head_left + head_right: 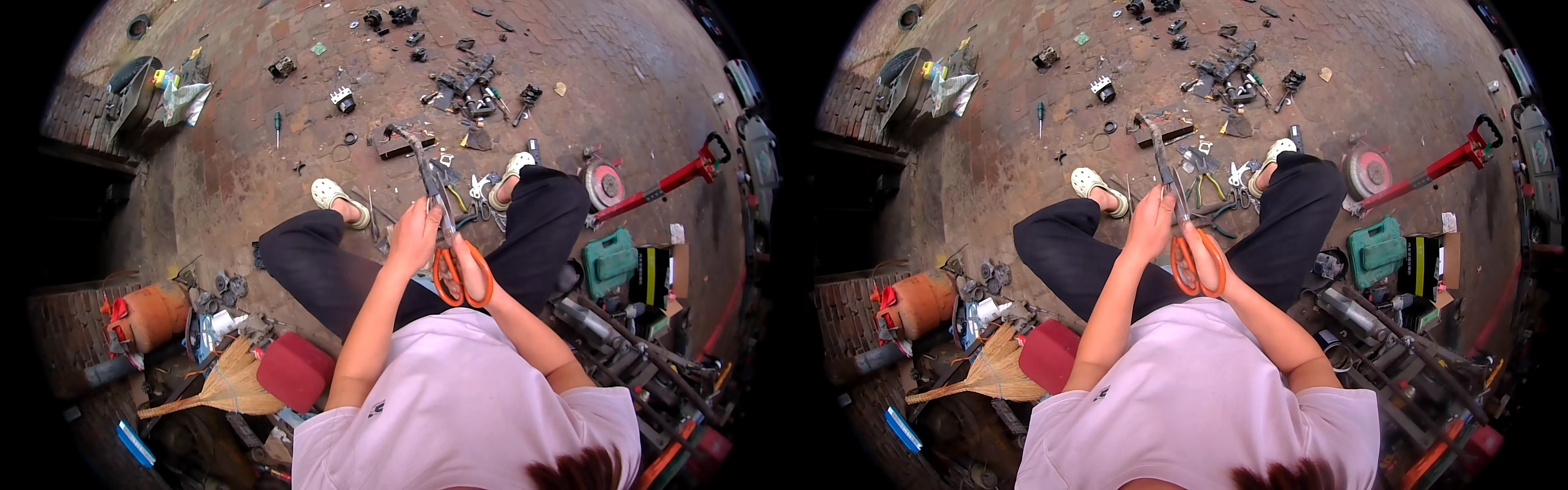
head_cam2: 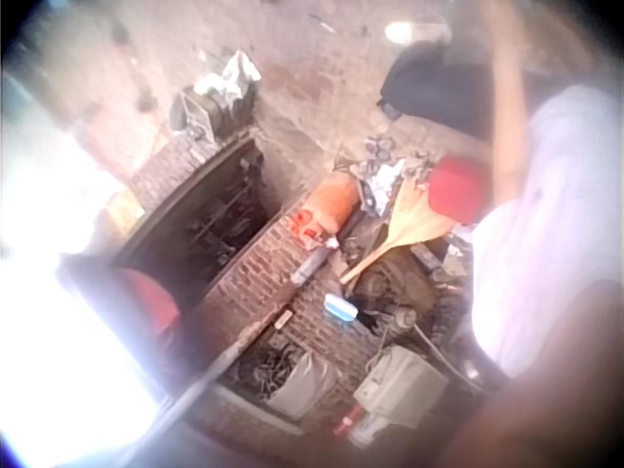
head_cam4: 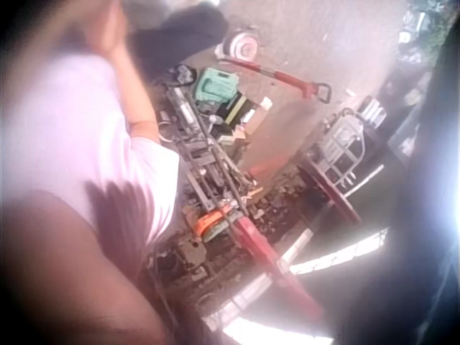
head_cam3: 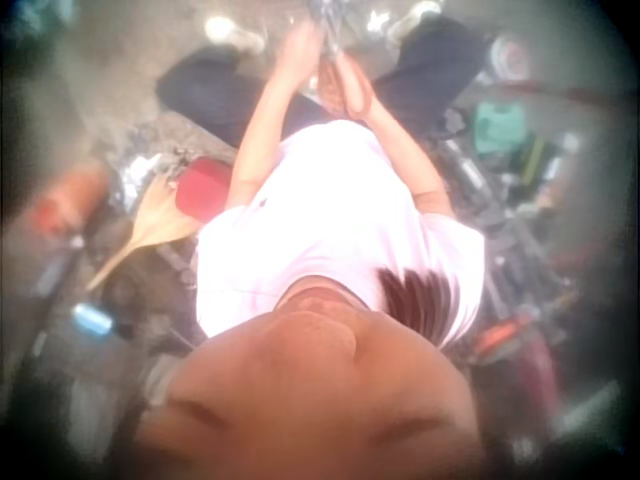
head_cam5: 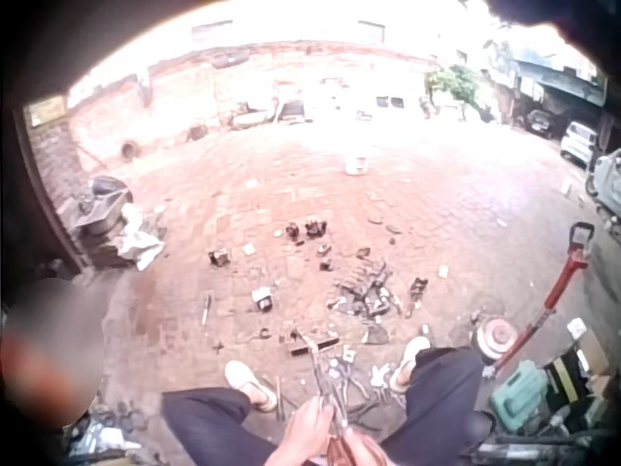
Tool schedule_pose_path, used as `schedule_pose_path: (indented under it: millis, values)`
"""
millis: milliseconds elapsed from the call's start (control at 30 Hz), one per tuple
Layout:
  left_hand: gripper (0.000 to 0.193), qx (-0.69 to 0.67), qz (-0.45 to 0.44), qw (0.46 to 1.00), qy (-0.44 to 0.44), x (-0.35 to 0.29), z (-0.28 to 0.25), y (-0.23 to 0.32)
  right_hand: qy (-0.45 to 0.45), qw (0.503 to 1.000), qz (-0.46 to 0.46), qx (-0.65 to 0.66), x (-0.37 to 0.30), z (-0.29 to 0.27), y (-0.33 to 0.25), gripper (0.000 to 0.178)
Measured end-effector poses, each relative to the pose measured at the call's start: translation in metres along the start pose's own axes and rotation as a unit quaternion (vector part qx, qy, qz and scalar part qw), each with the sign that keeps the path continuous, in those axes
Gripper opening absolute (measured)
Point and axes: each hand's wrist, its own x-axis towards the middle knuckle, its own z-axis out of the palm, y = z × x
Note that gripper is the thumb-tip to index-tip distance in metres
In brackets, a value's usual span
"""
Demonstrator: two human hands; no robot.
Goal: The person sits on the floor and uses pliers and scissors to strip insulation and cut wires on a wiring harness. They manipulate the harness and tools throughout the clip, focusing on individual wires.
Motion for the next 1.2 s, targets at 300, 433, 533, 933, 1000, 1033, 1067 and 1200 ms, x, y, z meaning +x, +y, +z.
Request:
schedule_pose_path:
  millis: [300,433,533,933,1000,1033,1067,1200]
  values:
    - [0.046,-0.044,-0.023,0.998,0.044,0.005,0.0,-0.008,-0.035,0.999,0.02,0.027,0.001,-0.003,-0.003,0.06]
    - [0.045,-0.047,-0.039,0.998,0.007,0.006,-0.002,-0.01,-0.044,0.99,0.04,0.125,-0.002,0.005,-0.003,0.066]
    - [0.043,-0.051,0.001,0.998,0.026,0.004,0.005,-0.014,-0.033,0.992,0.043,0.114,-0.005,0.006,0.001,0.069]
    - [0.037,0.235,0.072,0.969,-0.021,0.002,-0.005,0.023,0.021,0.991,-0.025,0.129,0.011,0.01,0.016,0.075]
    - [0.036,0.242,0.077,0.967,-0.019,-0.001,-0.006,0.019,0.018,0.991,-0.021,0.133,0.012,0.01,0.016,0.075]
    - [0.036,0.244,0.079,0.966,-0.017,-0.002,-0.006,0.019,0.017,0.991,-0.019,0.132,0.012,0.011,0.016,0.076]
    - [0.037,0.241,0.072,0.968,-0.026,-0.003,-0.008,0.02,0.019,0.991,-0.012,0.135,0.013,0.011,0.017,0.077]
    - [0.037,0.232,0.048,0.97,-0.054,-0.006,-0.015,0.028,0.007,0.989,0.01,0.15,0.01,0.015,0.011,0.075]
